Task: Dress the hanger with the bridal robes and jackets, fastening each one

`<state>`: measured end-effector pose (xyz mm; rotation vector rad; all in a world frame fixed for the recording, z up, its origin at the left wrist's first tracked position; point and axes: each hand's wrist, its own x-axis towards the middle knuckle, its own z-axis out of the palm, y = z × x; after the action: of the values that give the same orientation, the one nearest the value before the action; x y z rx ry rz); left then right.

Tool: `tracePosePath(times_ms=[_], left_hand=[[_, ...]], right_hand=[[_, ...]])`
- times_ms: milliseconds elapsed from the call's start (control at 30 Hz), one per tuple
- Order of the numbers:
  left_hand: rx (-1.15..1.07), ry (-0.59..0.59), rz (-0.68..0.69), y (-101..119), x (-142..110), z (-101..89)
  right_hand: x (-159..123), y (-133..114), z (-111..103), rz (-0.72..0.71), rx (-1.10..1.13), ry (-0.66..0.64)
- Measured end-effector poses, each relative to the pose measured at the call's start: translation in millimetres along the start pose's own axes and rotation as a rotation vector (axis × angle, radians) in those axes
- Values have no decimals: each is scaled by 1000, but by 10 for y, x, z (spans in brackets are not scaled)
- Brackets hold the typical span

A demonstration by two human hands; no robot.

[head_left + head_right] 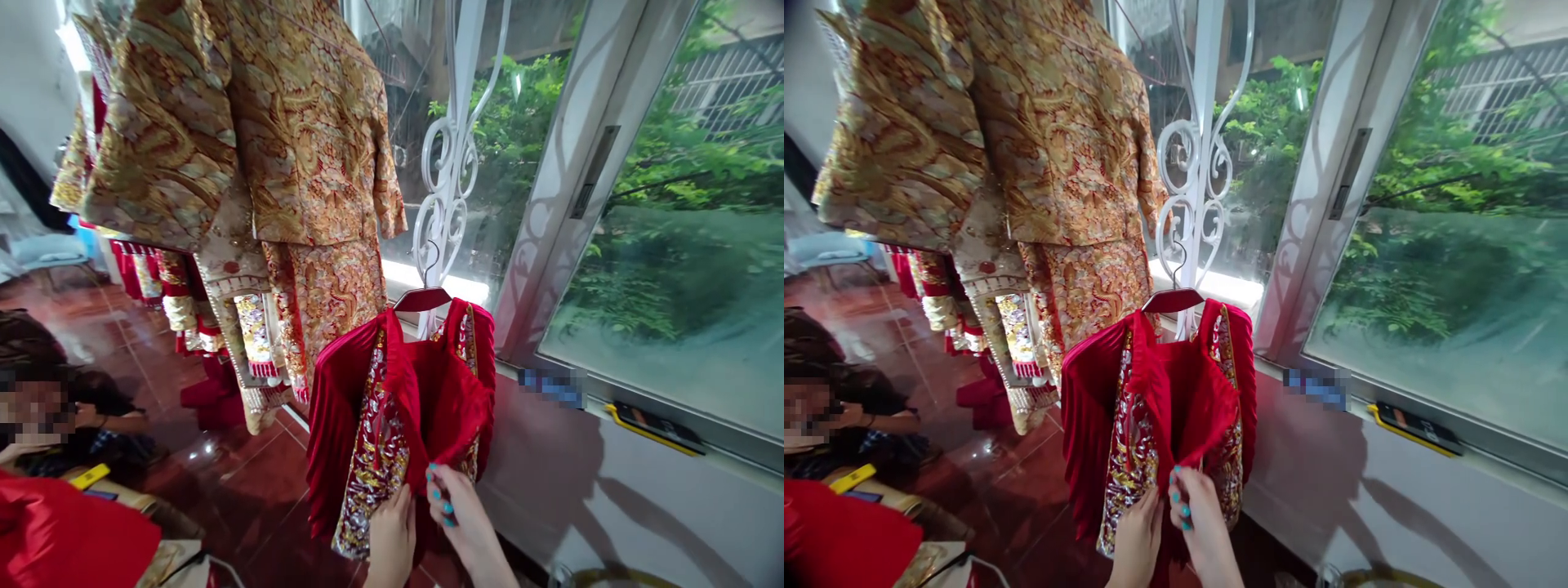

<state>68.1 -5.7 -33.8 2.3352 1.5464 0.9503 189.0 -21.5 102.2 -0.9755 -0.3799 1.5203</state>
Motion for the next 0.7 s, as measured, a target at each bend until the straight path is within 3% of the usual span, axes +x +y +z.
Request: tracePosePath(times_ms=[167,233,333,467,567,633,700], left_hand=[[83,181,62,-121,58,6],[89,226,41,-194,120,-33],[70,226,-17,-332,215,-102],[-19,148,-95,-474,278,-165],[-98,69,-125,-456,254,-239],[-202,110,-99,-373,244,-344],[-325,257,-83,-232,317,-507]], right_hand=[[31,-824,584,-183,-163,-82],[64,-963,767,-198,-213,-113],[101,-926,900,-190,-250,-133],[83,-797,914,-189,-352,-115],[64,-818,806,-269,-558,-197],[84,-856,651,-411,-691,-168],[139,-864,469,-609,-780,26]])
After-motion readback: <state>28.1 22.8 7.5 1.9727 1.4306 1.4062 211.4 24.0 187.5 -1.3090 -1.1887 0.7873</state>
